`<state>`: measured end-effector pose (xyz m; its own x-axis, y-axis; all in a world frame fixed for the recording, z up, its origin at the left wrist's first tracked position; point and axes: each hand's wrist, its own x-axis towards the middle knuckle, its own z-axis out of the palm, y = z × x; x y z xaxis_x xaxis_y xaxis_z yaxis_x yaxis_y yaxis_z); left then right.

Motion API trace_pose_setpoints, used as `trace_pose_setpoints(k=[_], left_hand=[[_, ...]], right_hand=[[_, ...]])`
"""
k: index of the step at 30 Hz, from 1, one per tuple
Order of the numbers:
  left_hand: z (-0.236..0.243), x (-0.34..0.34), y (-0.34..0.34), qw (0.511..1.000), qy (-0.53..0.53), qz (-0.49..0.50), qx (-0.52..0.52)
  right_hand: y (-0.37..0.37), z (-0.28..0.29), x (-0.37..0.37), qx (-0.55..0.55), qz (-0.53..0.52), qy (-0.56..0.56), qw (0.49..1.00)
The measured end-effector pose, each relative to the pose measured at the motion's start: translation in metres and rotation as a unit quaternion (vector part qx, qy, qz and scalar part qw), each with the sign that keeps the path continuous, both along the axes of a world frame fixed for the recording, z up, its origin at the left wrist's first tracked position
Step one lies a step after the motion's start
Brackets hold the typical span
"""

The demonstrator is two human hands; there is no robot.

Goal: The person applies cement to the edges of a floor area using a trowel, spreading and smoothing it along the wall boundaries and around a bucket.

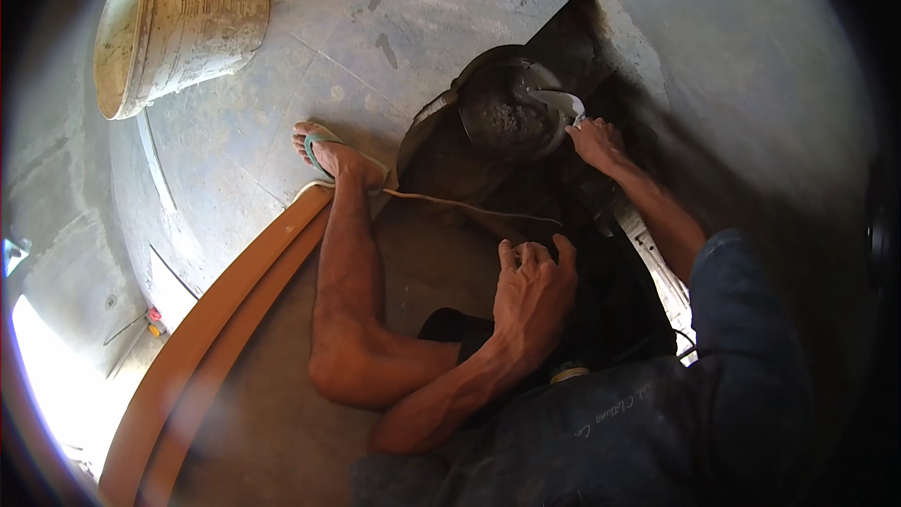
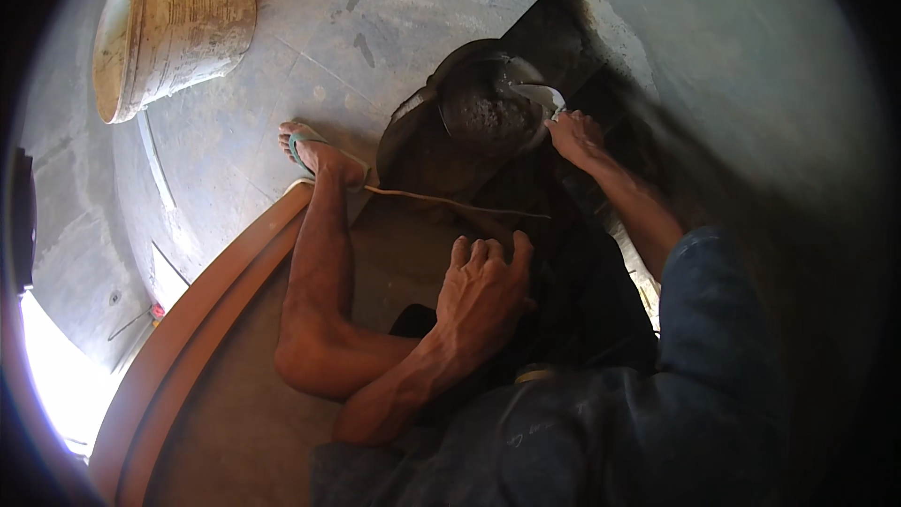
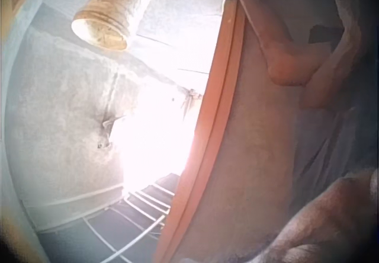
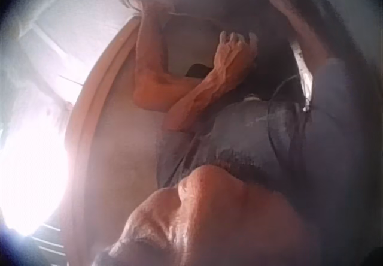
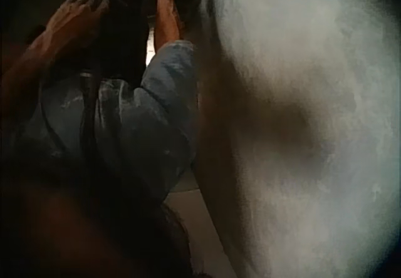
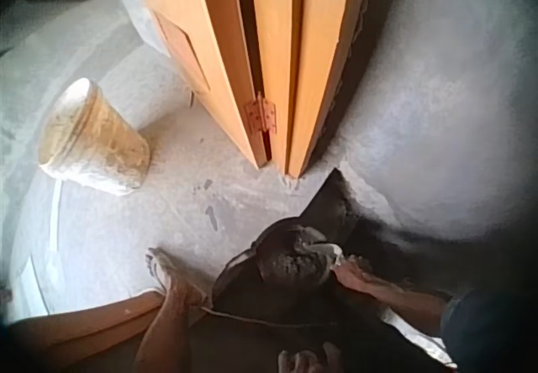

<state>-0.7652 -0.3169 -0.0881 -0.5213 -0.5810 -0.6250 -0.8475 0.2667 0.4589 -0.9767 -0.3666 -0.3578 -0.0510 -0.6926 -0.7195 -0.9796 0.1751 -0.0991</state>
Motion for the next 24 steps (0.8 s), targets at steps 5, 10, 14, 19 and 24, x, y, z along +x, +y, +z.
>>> trace_pose_setpoints(k=[5, 10, 14, 19, 24], left_hand=[[-0.001, -0.016, -0.006, 0.999, 0.010, -0.021, 0.040], [0.009, -0.008, -0.024, 0.999, -0.040, -0.006, 0.020], [0.051, 0.011, -0.046, 0.983, -0.047, 0.122, -0.128], [0.135, 0.044, 0.010, 0.851, -0.110, 0.318, -0.403], [0.173, 0.050, 0.117, 0.718, -0.183, 0.472, -0.477]], right_hand=[[0.046, -0.026, 0.029, 0.045, -0.107, -0.077, 0.990], [0.063, 0.017, 0.016, -0.016, -0.105, -0.094, 0.990], [0.076, 0.006, -0.041, -0.087, -0.120, -0.062, 0.987], [0.064, 0.021, -0.075, -0.010, -0.098, -0.122, 0.988], [0.077, -0.002, -0.073, -0.012, -0.047, -0.143, 0.988]])
